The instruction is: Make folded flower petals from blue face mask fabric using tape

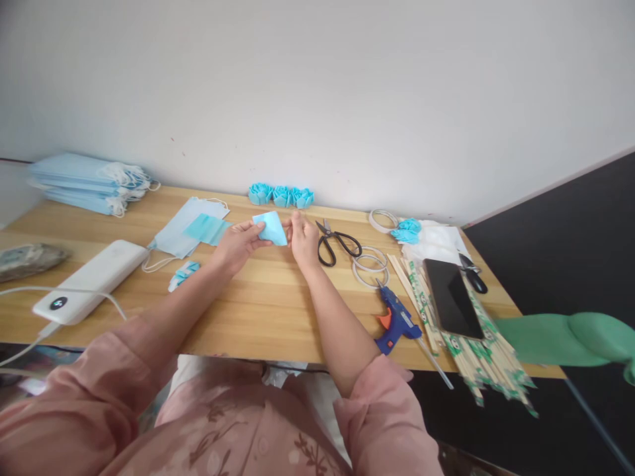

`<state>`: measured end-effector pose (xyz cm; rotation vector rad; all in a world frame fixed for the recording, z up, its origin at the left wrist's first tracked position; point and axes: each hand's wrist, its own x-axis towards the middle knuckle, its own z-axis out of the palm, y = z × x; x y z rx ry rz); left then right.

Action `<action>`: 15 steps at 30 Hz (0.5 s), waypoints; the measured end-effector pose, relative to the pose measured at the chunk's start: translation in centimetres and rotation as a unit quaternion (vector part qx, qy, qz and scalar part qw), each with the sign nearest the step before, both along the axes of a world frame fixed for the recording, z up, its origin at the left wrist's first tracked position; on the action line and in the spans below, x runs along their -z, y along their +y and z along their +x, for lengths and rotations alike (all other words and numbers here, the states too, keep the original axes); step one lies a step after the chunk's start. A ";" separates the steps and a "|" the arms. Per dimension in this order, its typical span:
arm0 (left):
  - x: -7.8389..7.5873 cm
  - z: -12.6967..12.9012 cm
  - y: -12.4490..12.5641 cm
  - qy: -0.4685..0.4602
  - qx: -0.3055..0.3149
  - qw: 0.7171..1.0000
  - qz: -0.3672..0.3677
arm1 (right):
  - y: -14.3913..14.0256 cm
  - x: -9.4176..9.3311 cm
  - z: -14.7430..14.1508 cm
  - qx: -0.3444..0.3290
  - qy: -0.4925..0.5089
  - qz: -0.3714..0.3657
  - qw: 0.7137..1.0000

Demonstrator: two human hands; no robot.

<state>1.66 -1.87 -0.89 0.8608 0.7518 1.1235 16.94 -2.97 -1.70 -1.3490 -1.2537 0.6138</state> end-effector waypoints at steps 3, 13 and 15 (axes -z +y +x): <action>-0.1 -0.2 0.3 -0.005 -0.022 1.000 0.006 | 0.1 0.0 0.3 -0.062 0.064 -0.033 0.995; 0.0 0.0 0.2 0.018 -0.030 0.997 0.064 | -0.2 -0.2 -0.2 -0.088 -0.103 0.009 0.991; 0.0 0.1 0.2 0.012 -0.025 0.998 0.063 | -0.2 -0.3 -0.2 -0.068 -0.111 0.020 0.991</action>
